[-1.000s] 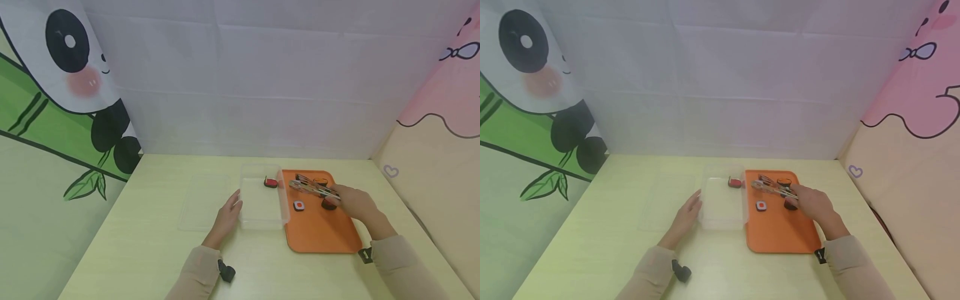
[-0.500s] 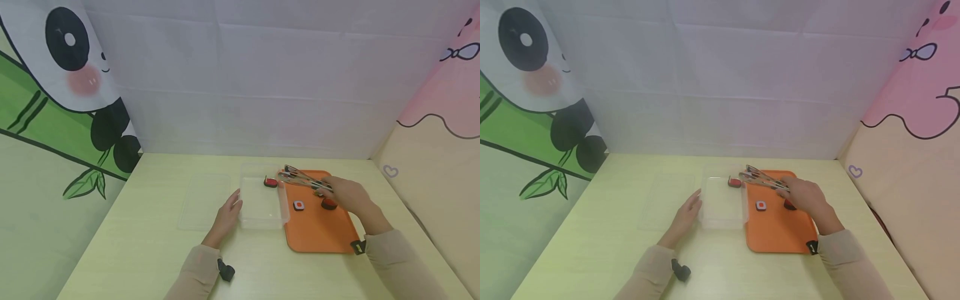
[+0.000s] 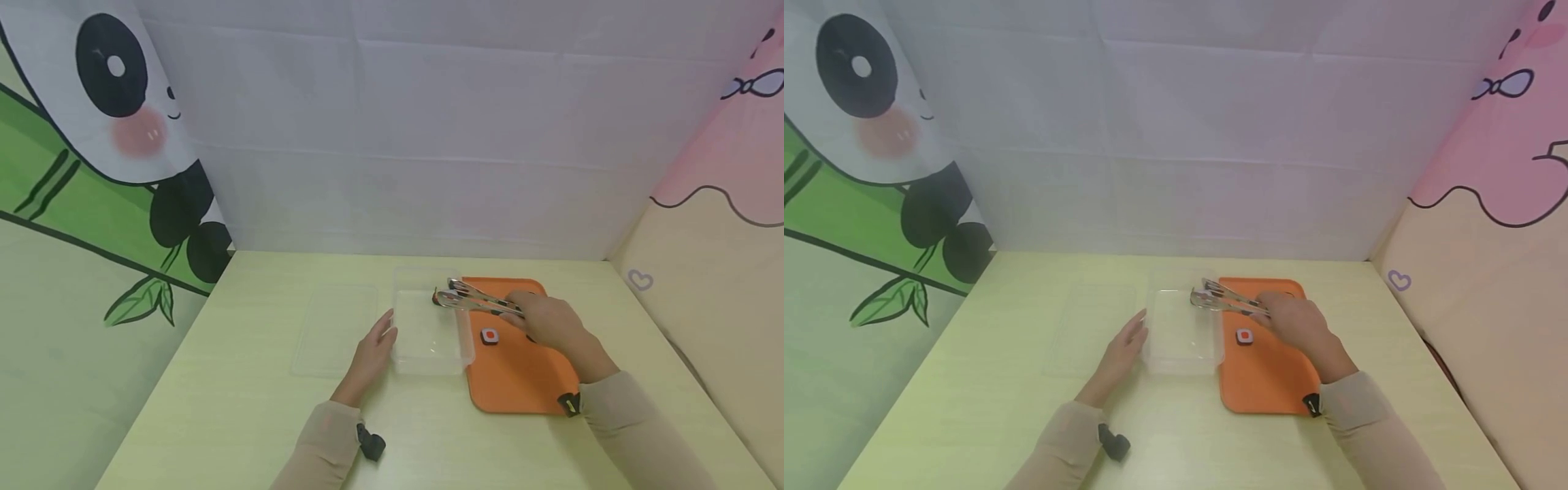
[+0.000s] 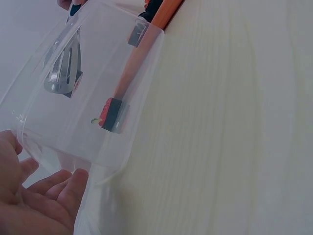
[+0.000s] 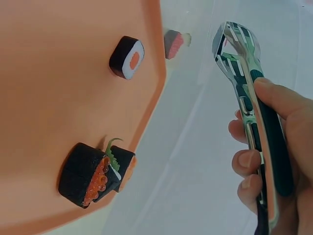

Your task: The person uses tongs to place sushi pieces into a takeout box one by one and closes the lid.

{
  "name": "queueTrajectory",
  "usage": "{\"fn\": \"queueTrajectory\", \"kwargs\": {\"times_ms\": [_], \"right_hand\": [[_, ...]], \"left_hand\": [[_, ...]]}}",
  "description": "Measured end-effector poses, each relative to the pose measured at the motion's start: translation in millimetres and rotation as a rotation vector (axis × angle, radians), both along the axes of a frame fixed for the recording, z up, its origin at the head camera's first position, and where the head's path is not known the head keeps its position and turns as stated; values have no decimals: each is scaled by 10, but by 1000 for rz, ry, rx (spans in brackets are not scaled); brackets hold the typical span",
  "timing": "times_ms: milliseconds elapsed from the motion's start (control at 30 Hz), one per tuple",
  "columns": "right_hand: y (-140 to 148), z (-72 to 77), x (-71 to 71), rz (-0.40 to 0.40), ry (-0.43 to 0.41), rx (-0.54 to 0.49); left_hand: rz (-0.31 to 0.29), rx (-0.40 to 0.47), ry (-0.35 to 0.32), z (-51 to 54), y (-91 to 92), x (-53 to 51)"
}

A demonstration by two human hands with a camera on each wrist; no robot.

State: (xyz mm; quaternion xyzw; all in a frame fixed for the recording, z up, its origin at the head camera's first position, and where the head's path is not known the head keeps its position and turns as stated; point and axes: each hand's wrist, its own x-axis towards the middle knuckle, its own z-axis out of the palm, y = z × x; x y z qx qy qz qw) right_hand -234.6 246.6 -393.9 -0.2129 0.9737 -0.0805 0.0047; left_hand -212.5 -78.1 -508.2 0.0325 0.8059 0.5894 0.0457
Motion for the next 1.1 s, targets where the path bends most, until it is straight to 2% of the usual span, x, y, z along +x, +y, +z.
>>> {"fn": "queueTrajectory", "kwargs": {"times_ms": [133, 400, 600, 867, 1100], "right_hand": [[3, 9, 12, 9, -6, -2], [161, 62, 37, -40, -53, -9], [355, 86, 172, -93, -42, -16], [555, -95, 458, -89, -12, -23], [590, -299, 608, -51, 61, -8]], "left_hand": [[6, -2, -3, 10, 4, 4], [11, -1, -2, 26, -5, 14], [5, 1, 10, 21, -26, 18], [-8, 7, 2, 3, -48, 17], [12, -5, -24, 16, -38, 28]]}}
